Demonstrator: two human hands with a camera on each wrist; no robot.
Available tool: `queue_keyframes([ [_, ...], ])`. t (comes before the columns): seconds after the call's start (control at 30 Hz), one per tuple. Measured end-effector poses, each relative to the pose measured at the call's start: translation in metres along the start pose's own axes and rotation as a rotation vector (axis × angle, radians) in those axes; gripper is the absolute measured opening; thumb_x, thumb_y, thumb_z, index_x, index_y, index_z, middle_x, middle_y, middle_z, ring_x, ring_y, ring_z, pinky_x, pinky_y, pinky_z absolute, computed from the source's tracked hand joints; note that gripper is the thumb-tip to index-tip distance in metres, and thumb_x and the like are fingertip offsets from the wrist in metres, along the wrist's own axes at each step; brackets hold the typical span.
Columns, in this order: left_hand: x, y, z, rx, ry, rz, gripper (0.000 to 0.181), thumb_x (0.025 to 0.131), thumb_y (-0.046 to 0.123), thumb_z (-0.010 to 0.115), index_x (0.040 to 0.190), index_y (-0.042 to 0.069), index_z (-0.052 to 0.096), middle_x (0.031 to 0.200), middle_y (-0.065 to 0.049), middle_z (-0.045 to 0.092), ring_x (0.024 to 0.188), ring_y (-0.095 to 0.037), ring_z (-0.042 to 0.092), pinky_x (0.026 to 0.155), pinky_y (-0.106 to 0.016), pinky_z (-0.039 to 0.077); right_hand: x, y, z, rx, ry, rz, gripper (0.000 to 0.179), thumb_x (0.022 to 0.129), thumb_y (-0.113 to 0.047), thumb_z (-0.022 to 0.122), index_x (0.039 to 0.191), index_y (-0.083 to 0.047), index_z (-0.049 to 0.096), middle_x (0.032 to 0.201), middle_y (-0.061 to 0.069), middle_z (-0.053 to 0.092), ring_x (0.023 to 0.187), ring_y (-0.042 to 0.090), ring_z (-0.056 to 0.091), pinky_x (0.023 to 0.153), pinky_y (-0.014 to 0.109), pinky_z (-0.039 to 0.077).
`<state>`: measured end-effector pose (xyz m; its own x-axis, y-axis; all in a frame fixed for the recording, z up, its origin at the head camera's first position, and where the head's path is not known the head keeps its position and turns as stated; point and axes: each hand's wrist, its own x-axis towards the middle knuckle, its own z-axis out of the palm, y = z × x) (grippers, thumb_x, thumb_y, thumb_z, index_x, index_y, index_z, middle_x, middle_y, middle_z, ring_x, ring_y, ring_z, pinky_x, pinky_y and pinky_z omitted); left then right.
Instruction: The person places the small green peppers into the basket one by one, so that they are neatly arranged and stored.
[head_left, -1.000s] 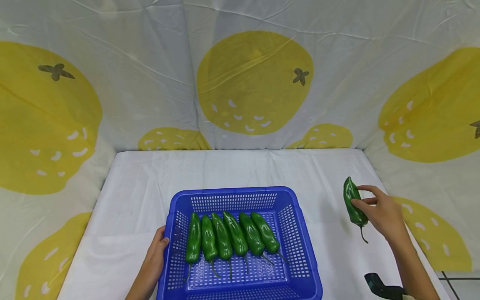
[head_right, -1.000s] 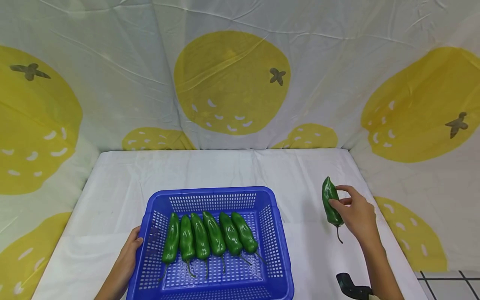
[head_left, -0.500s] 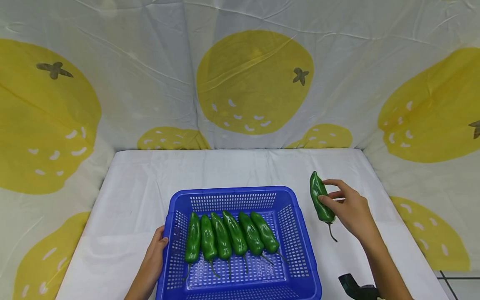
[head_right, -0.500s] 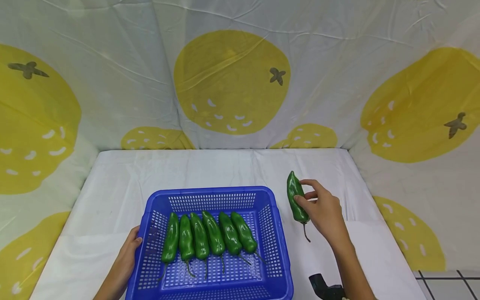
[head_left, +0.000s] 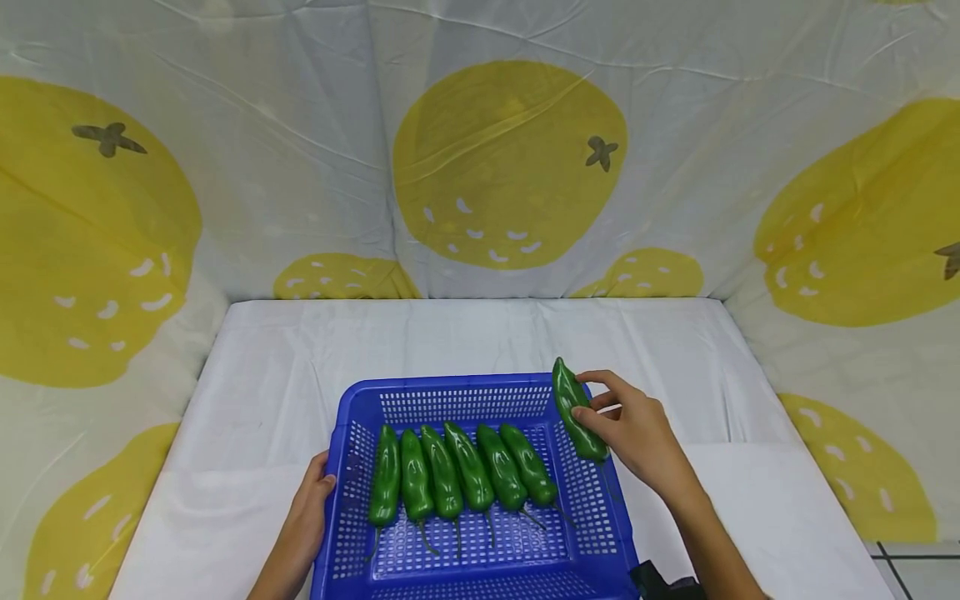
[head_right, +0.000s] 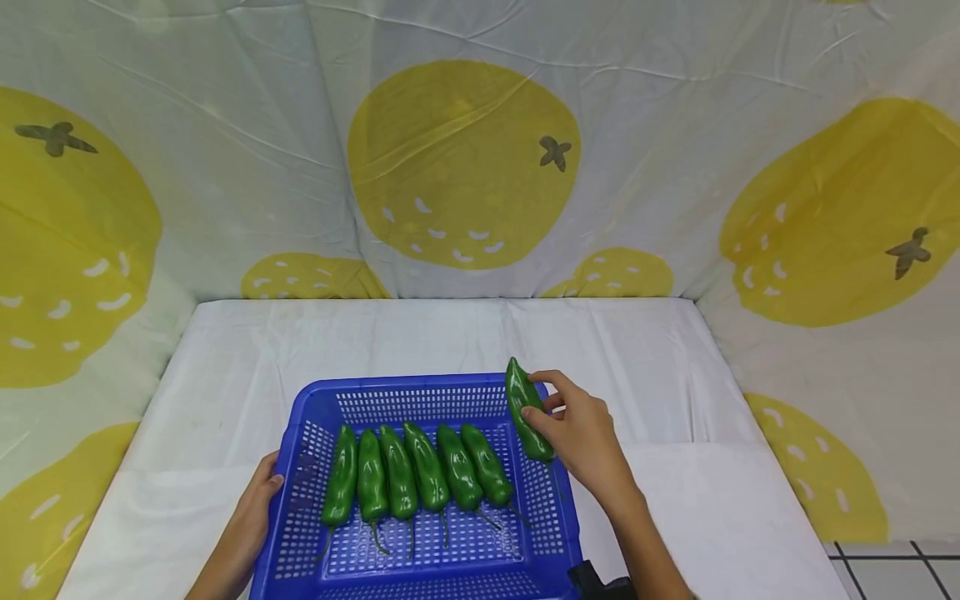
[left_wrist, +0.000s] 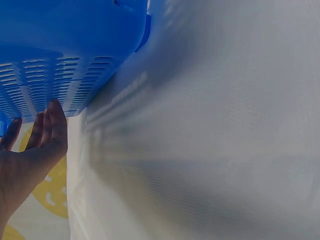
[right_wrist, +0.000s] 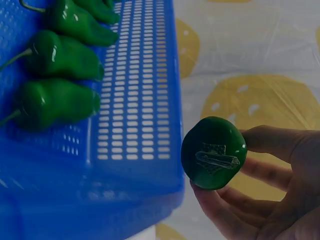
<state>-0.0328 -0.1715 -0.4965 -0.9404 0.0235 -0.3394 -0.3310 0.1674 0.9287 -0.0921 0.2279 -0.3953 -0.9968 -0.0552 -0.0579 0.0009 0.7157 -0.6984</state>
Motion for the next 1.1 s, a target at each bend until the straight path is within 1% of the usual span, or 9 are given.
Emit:
queue_keyframes([
  [0.23, 0.001, 0.001, 0.001, 0.016, 0.006, 0.01, 0.046, 0.105, 0.016, 0.023, 0.149, 0.006, 0.028, 0.139, -0.025, 0.044, 0.118, -0.039, 0.052, 0.091, -0.051, 0.047, -0.002, -0.005, 0.021, -0.022, -0.055, 0.001, 0.04, 0.09, -0.019, 0.073, 0.129, -0.018, 0.063, 0.093, 0.009, 0.068, 0.083, 0.023, 0.067, 0.061, 0.034, 0.051],
  [0.33, 0.0, 0.001, 0.001, 0.005, 0.003, 0.009, 0.045, 0.105, 0.016, 0.023, 0.149, 0.006, 0.028, 0.137, -0.026, 0.044, 0.116, -0.039, 0.053, 0.088, -0.051, 0.049, -0.003, -0.006, 0.029, -0.055, -0.064, -0.008, 0.039, 0.089, -0.018, 0.074, 0.127, -0.018, 0.064, 0.089, 0.007, 0.068, 0.078, 0.02, 0.065, 0.058, 0.032, 0.05],
  [0.47, 0.0, 0.001, 0.0, -0.007, 0.0, 0.007, 0.045, 0.105, 0.016, 0.023, 0.149, 0.006, 0.028, 0.136, -0.027, 0.045, 0.113, -0.037, 0.055, 0.086, -0.049, 0.05, -0.002, -0.005, 0.036, -0.106, -0.088, -0.015, 0.038, 0.088, -0.016, 0.075, 0.124, -0.016, 0.065, 0.083, 0.004, 0.066, 0.064, 0.014, 0.058, 0.052, 0.03, 0.047],
  [0.63, 0.0, 0.001, 0.001, 0.017, 0.006, 0.014, 0.046, 0.105, 0.015, 0.021, 0.15, 0.004, 0.026, 0.139, -0.026, 0.043, 0.119, -0.04, 0.051, 0.091, -0.053, 0.047, 0.0, -0.005, 0.043, -0.138, -0.101, -0.024, 0.037, 0.086, -0.013, 0.076, 0.122, -0.012, 0.066, 0.077, 0.002, 0.065, 0.054, 0.011, 0.052, 0.046, 0.028, 0.043],
  [0.77, 0.0, 0.001, 0.002, 0.025, 0.007, 0.023, 0.047, 0.105, 0.014, 0.02, 0.15, 0.003, 0.025, 0.141, -0.027, 0.041, 0.121, -0.042, 0.05, 0.093, -0.057, 0.045, 0.001, -0.006, 0.047, -0.178, -0.105, -0.029, 0.038, 0.085, -0.012, 0.077, 0.121, -0.01, 0.066, 0.067, 0.0, 0.058, 0.048, 0.011, 0.047, 0.043, 0.026, 0.038],
  [0.83, 0.0, 0.001, 0.002, 0.026, 0.009, 0.025, 0.047, 0.105, 0.014, 0.02, 0.15, 0.004, 0.026, 0.141, -0.026, 0.041, 0.121, -0.042, 0.049, 0.094, -0.057, 0.045, 0.002, -0.006, 0.051, -0.214, -0.107, -0.029, 0.038, 0.085, -0.012, 0.077, 0.121, -0.01, 0.066, 0.064, -0.001, 0.054, 0.047, 0.011, 0.044, 0.042, 0.025, 0.036],
  [0.93, 0.0, 0.001, 0.002, 0.025, 0.006, 0.027, 0.046, 0.105, 0.015, 0.021, 0.15, 0.005, 0.027, 0.141, -0.025, 0.042, 0.122, -0.042, 0.049, 0.094, -0.057, 0.045, 0.001, -0.006, 0.056, -0.281, -0.096, -0.051, 0.038, 0.084, -0.01, 0.077, 0.12, -0.009, 0.066, 0.066, -0.001, 0.055, 0.049, 0.012, 0.043, 0.043, 0.027, 0.035],
  [1.03, 0.0, 0.002, 0.002, 0.017, 0.005, 0.015, 0.045, 0.105, 0.016, 0.022, 0.149, 0.007, 0.028, 0.14, -0.024, 0.043, 0.121, -0.041, 0.05, 0.093, -0.054, 0.045, 0.0, -0.007, 0.061, -0.354, -0.081, -0.081, 0.04, 0.081, -0.006, 0.077, 0.119, -0.007, 0.065, 0.073, 0.003, 0.062, 0.053, 0.014, 0.046, 0.044, 0.029, 0.037],
  [1.1, 0.0, 0.002, 0.002, 0.017, 0.004, 0.01, 0.045, 0.105, 0.016, 0.022, 0.149, 0.006, 0.028, 0.139, -0.025, 0.044, 0.12, -0.039, 0.051, 0.092, -0.052, 0.046, -0.001, -0.009, 0.063, -0.381, -0.087, -0.089, 0.041, 0.081, -0.004, 0.076, 0.12, -0.005, 0.064, 0.076, 0.006, 0.065, 0.054, 0.014, 0.047, 0.045, 0.028, 0.037],
])
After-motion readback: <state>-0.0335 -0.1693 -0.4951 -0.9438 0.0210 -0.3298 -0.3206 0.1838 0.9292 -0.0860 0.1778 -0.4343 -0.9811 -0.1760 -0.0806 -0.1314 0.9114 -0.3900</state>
